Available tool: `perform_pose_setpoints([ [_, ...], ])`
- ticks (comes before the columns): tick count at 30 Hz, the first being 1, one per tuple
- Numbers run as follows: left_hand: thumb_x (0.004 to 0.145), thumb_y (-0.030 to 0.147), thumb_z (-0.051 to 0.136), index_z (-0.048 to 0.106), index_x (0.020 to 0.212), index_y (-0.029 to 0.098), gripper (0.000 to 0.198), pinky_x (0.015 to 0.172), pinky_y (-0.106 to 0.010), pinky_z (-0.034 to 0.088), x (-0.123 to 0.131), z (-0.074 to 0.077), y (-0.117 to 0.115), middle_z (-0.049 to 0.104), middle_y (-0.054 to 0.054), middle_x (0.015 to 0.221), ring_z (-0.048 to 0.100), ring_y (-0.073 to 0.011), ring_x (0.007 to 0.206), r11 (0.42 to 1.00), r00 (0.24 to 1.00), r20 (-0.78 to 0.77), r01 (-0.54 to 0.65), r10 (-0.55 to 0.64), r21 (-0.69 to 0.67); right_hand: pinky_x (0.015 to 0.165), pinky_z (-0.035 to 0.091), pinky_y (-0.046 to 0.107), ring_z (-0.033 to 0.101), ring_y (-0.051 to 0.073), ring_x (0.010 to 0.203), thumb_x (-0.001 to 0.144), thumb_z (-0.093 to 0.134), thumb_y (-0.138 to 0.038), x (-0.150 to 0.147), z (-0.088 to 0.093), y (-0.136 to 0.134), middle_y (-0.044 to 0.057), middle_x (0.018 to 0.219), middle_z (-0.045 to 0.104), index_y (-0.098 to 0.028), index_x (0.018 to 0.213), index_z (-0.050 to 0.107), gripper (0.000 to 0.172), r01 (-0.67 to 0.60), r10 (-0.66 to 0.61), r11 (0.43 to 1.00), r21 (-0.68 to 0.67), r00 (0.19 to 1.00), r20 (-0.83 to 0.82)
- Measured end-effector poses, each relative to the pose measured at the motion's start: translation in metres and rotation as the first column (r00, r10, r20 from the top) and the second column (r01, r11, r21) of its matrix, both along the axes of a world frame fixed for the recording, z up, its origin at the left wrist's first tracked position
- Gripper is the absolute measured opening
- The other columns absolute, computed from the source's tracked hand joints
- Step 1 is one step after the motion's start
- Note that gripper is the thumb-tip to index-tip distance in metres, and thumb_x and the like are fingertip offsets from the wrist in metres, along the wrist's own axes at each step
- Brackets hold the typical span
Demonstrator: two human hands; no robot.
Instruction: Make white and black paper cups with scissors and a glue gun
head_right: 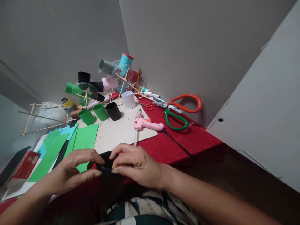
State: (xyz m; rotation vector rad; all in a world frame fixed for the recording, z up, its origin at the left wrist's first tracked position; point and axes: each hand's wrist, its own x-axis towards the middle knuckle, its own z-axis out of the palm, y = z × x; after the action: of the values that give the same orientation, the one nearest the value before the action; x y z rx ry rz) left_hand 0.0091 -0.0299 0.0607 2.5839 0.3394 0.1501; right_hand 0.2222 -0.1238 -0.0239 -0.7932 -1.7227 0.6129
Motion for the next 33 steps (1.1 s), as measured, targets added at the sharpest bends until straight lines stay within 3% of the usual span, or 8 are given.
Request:
perform_pose_setpoints([
  [8, 0.092, 0.022, 0.059, 0.063, 0.102, 0.021, 0.011, 0.069, -0.023, 0.045, 0.003, -0.003, -0.006, 0.069, 0.000, 0.086, 0.061, -0.0112, 0.076, 1.000, 1.000, 0.002, 0.003, -0.003, 0.025, 0.067, 0.051, 0.022, 0.063, 0.013, 0.073, 0.091, 0.064, -0.023, -0.007, -0.003, 0.000, 0.006, 0.080, 0.067, -0.013, 0.090, 0.071, 0.012, 0.030, -0.030, 0.998, 0.051, 0.999, 0.018],
  [12, 0.092, 0.020, 0.059, 0.063, 0.099, 0.020, 0.008, 0.069, -0.022, 0.044, 0.005, -0.003, -0.009, 0.068, 0.000, 0.083, 0.060, -0.0107, 0.073, 0.997, 1.000, 0.018, 0.016, -0.018, 0.073, 0.061, 0.046, 0.021, 0.060, 0.012, 0.067, 0.092, 0.060, -0.018, -0.011, 0.000, -0.003, 0.004, 0.074, 0.066, -0.014, 0.086, 0.070, 0.013, 0.075, -0.080, 0.994, 0.079, 0.995, 0.053],
  [20, 0.096, 0.018, 0.050, 0.064, 0.086, 0.017, 0.018, 0.068, -0.024, 0.043, 0.009, -0.002, -0.008, 0.065, -0.003, 0.079, 0.058, -0.0124, 0.072, 0.991, 0.993, -0.022, 0.116, -0.115, 0.061, 0.060, 0.043, 0.024, 0.058, 0.014, 0.072, 0.096, 0.051, -0.015, -0.012, 0.000, -0.009, 0.005, 0.078, 0.064, -0.015, 0.088, 0.065, 0.017, 0.099, -0.126, 0.984, 0.146, 0.974, 0.188],
  [23, 0.094, 0.023, 0.056, 0.064, 0.098, 0.019, 0.010, 0.072, -0.025, 0.046, 0.006, 0.002, -0.007, 0.068, -0.004, 0.088, 0.061, -0.0134, 0.078, 0.997, 0.997, -0.021, 0.078, -0.077, 0.030, 0.062, 0.045, 0.023, 0.059, 0.013, 0.072, 0.096, 0.051, -0.016, -0.009, 0.000, -0.007, 0.005, 0.077, 0.064, -0.015, 0.087, 0.065, 0.017, 0.064, -0.084, 0.987, 0.146, 0.987, 0.137],
  [26, 0.089, 0.027, 0.064, 0.060, 0.113, 0.021, 0.024, 0.078, -0.026, 0.048, 0.003, 0.004, -0.004, 0.069, -0.004, 0.102, 0.063, -0.0148, 0.086, 1.000, 1.000, -0.005, 0.011, -0.011, -0.010, 0.064, 0.048, 0.022, 0.059, 0.013, 0.072, 0.095, 0.053, -0.015, -0.005, -0.001, -0.005, 0.005, 0.077, 0.065, -0.015, 0.087, 0.066, 0.016, 0.036, -0.044, 0.992, 0.123, 0.997, 0.063],
  [33, 0.089, 0.022, 0.064, 0.062, 0.111, 0.020, 0.022, 0.080, -0.025, 0.050, 0.009, 0.001, 0.006, 0.070, -0.004, 0.103, 0.063, -0.0143, 0.090, 0.991, 0.998, 0.036, 0.049, -0.045, -0.126, 0.066, 0.050, 0.020, 0.061, 0.012, 0.071, 0.093, 0.058, -0.015, -0.001, -0.006, 0.000, 0.005, 0.075, 0.065, -0.013, 0.083, 0.068, 0.014, 0.004, -0.001, 0.996, 0.089, 0.999, -0.038],
])
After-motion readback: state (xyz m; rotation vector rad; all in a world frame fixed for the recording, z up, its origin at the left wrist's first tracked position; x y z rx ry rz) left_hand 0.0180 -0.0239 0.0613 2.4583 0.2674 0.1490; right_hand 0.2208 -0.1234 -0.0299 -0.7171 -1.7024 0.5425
